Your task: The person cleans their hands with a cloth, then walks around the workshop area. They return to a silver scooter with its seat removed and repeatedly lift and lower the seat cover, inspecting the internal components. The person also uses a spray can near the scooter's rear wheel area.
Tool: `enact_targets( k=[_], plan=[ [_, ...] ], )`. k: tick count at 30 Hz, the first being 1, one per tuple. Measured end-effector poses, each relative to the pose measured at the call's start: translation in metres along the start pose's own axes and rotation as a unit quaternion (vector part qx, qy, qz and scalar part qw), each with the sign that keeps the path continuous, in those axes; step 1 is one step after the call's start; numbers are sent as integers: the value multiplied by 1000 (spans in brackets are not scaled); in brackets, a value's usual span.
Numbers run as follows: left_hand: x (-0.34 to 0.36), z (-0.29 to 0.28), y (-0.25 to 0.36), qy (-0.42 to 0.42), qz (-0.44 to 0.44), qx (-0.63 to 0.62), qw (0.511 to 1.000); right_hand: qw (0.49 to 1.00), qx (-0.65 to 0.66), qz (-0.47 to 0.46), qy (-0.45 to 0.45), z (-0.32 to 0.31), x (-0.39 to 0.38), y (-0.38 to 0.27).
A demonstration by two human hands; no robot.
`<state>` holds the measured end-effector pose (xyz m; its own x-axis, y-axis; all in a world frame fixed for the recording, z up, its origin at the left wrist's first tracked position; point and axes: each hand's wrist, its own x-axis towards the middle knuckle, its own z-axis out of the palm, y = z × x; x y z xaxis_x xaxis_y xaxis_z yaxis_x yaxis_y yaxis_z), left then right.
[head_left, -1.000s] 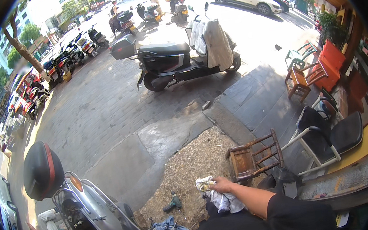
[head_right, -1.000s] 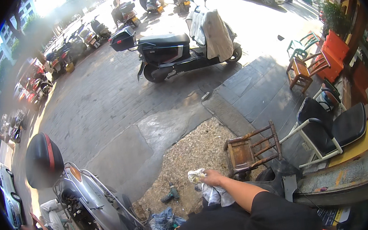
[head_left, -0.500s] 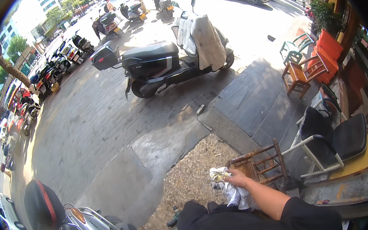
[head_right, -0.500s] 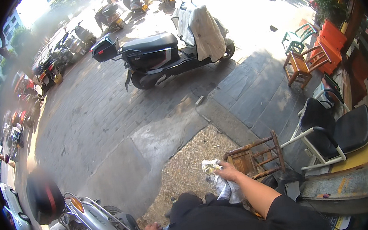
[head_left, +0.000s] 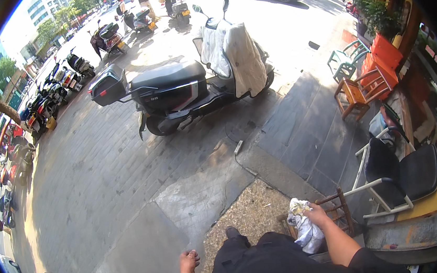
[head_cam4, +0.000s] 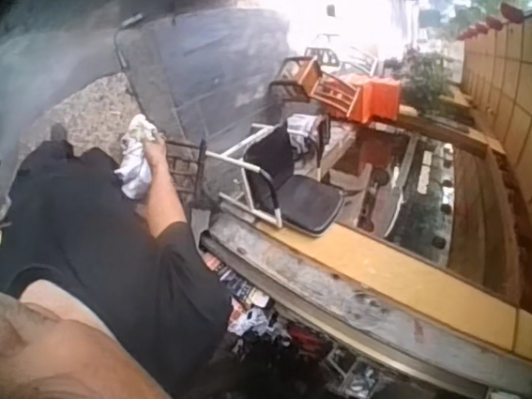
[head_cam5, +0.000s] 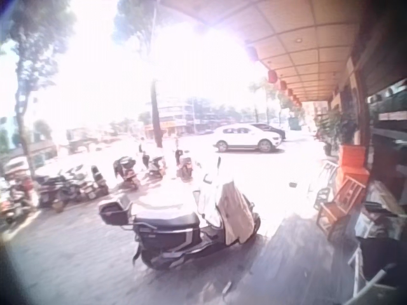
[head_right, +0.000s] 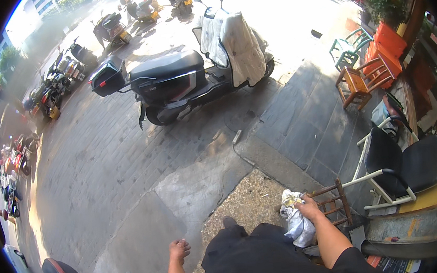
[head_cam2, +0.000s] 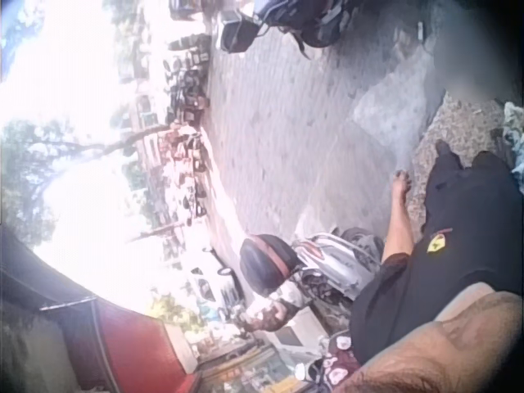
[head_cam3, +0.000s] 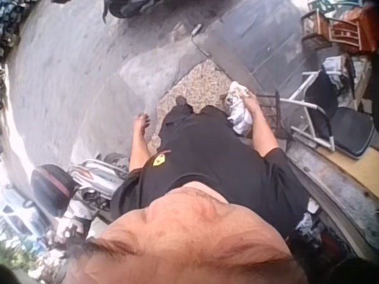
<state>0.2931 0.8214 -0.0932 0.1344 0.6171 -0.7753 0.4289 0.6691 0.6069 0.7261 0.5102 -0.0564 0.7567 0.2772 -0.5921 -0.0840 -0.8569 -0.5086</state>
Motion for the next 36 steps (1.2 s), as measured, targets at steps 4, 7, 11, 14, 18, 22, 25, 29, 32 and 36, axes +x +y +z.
enact_targets(
  k=[4, 7, 11, 14, 18, 22, 25, 29, 32, 36],
  plan=[
    [33, -2, 87, 27, 49, 47, 997, 993, 118, 28, 15, 0, 37, -19],
    [50, -1, 129, 39, 76, 33, 996, 979, 203, 37, -4, 9, 67, -32],
    [65, 4, 151, 57, 43, 14, 997, 968, 235, 86, -35, 22, 119, -70],
    [65, 15, 155, 95, 7, -10, 995, 991, 100, 81, -39, 26, 171, -126],
    [43, 35, 155, 147, -74, -34, 986, 993, 51, 18, -103, 22, 236, -210],
    [36, 66, 172, 160, -96, -53, 981, 987, -54, -70, -136, 16, 285, -280],
    [37, 87, 190, 161, -93, -63, 981, 981, -82, -95, -150, 17, 309, -312],
    [40, 105, 210, 163, -88, -65, 981, 971, -123, -100, -180, 21, 324, -334],
    [42, 109, 217, 165, -72, -77, 981, 969, -130, -96, -187, 24, 324, -340],
    [42, 108, 218, 170, -57, -81, 980, 965, -149, -89, -196, 29, 317, -343]
  ],
)
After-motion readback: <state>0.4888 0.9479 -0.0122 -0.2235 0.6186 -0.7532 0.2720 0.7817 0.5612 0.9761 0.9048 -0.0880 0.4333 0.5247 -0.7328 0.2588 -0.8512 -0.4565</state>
